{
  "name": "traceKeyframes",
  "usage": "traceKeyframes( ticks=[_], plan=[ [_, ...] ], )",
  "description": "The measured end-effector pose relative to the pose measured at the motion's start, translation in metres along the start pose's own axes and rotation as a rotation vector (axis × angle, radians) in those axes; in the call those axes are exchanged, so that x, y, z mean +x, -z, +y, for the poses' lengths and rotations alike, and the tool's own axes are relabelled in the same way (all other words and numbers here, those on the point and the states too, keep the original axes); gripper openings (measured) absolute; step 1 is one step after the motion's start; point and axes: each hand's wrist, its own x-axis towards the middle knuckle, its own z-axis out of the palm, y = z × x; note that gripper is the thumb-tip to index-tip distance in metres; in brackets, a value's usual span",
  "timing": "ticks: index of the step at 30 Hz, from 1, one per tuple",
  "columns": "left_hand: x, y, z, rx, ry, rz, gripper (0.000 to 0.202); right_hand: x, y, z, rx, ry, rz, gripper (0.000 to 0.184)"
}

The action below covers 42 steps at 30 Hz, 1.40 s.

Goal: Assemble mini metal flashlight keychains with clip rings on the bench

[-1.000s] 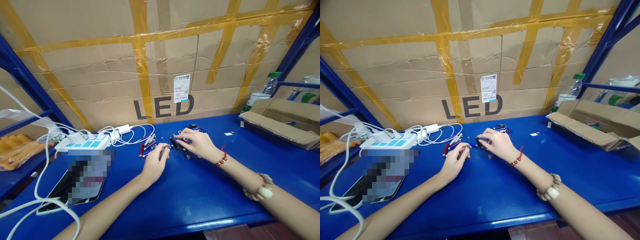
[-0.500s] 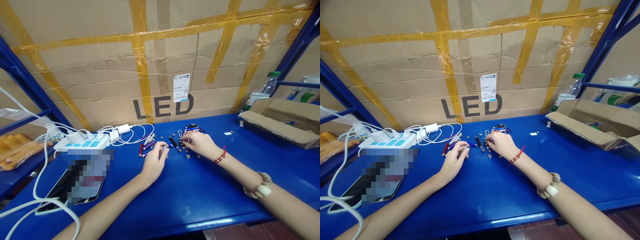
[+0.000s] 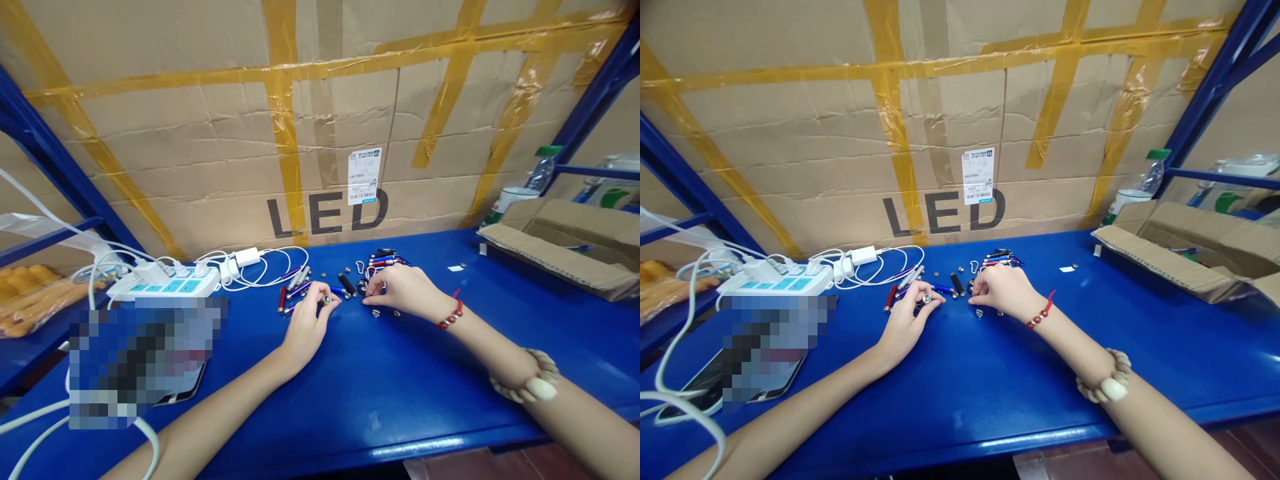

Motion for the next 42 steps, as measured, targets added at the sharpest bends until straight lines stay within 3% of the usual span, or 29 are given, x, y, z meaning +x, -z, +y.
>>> traceKeyframes(
  ticks=[8, 17, 29, 42],
  plan=[
    [0.001, 0.001, 0.002, 0.014, -0.024, -0.021, 0.007, 0.002, -0.006, 0.007, 0.102, 0.023, -0.118, 0.007],
    [-0.002, -0.005, -0.003, -0.203, -0.029, -0.019, 0.017, -0.005, 0.0, -0.005, -0.035, -0.011, -0.074, 0.012],
    [-0.005, -0.003, -0.006, -0.08, -0.051, -0.096, 0.01, -0.004, -0.004, -0.006, -0.075, 0.008, -0.072, 0.014],
    [-0.007, -0.004, -0.004, -0.04, -0.025, -0.104, 0.016, -0.003, -0.005, -0.005, -0.069, 0.019, -0.051, 0.014]
  ],
)
